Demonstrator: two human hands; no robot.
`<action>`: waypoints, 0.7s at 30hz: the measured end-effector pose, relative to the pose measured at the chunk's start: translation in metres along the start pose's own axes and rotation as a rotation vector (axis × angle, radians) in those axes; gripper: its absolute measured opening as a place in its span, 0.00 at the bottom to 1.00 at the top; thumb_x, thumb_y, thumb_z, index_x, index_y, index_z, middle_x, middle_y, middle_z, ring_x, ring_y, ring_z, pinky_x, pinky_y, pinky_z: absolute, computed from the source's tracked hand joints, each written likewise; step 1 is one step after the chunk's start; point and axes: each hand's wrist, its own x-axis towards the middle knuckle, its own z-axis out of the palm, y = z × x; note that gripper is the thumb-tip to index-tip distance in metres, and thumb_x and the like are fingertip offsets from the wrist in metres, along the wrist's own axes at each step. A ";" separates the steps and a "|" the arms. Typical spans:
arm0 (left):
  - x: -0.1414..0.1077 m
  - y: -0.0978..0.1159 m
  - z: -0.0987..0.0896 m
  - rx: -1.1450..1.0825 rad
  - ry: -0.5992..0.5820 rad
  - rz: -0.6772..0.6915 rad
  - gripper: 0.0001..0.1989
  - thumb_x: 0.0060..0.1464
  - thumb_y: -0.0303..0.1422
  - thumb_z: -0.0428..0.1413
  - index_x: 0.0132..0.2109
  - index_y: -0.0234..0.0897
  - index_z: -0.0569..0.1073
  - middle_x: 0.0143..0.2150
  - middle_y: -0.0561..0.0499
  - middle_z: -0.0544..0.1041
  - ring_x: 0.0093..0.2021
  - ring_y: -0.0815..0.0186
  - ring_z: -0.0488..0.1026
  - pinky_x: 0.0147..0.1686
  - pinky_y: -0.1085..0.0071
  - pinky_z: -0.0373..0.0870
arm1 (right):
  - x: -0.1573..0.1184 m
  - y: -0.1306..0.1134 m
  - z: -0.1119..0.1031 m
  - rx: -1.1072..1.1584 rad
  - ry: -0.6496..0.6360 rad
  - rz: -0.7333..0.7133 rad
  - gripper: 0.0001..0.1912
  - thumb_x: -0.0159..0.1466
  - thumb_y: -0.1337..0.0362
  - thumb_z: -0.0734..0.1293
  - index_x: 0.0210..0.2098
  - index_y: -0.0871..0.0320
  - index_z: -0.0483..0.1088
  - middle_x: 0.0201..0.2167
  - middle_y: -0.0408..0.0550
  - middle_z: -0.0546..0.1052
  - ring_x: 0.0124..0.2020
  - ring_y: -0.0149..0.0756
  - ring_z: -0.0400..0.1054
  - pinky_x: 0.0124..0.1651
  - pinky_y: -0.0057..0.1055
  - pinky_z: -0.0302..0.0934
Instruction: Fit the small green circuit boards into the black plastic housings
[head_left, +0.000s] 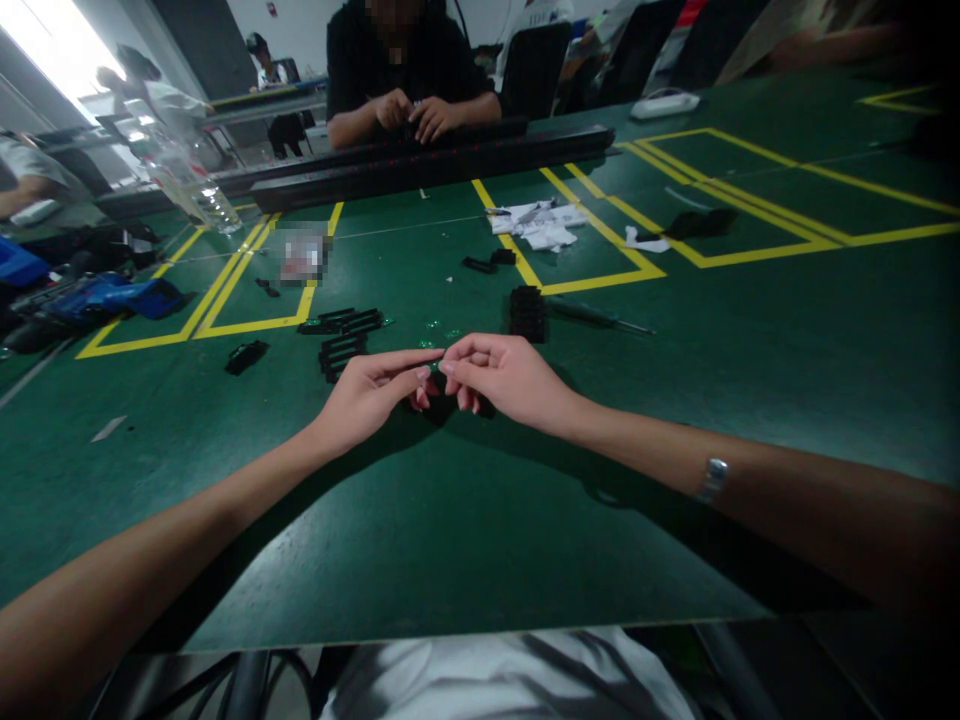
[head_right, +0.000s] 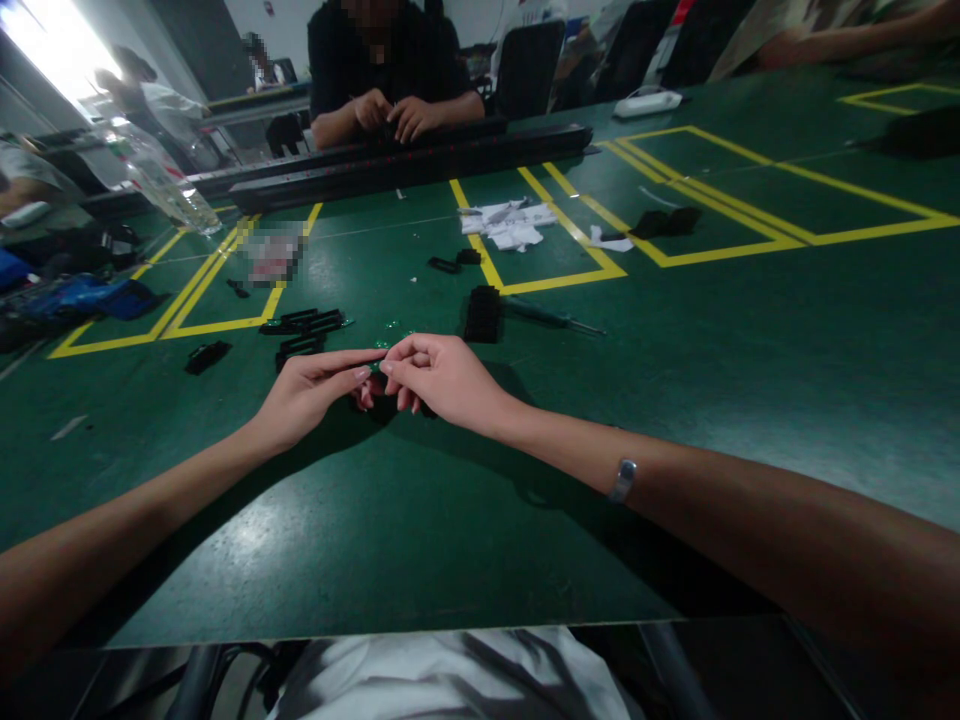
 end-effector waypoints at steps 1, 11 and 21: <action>0.000 0.000 0.000 0.003 0.000 -0.002 0.17 0.61 0.35 0.60 0.55 0.35 0.79 0.33 0.48 0.80 0.31 0.67 0.76 0.33 0.71 0.74 | 0.000 0.000 0.000 0.000 -0.002 0.000 0.09 0.66 0.60 0.69 0.37 0.60 0.72 0.26 0.44 0.77 0.22 0.27 0.70 0.23 0.23 0.64; -0.001 0.002 0.000 0.029 -0.019 -0.008 0.18 0.61 0.36 0.59 0.56 0.35 0.78 0.35 0.47 0.80 0.32 0.68 0.76 0.34 0.72 0.74 | 0.000 0.000 0.000 0.013 -0.004 -0.007 0.07 0.66 0.61 0.68 0.36 0.60 0.71 0.26 0.44 0.77 0.22 0.27 0.70 0.22 0.23 0.63; -0.001 0.001 0.000 0.030 -0.019 -0.004 0.18 0.61 0.37 0.59 0.56 0.35 0.78 0.35 0.47 0.80 0.32 0.67 0.76 0.34 0.71 0.74 | 0.000 0.001 -0.001 0.016 -0.004 -0.008 0.09 0.65 0.59 0.69 0.36 0.60 0.71 0.26 0.44 0.77 0.22 0.27 0.70 0.22 0.23 0.63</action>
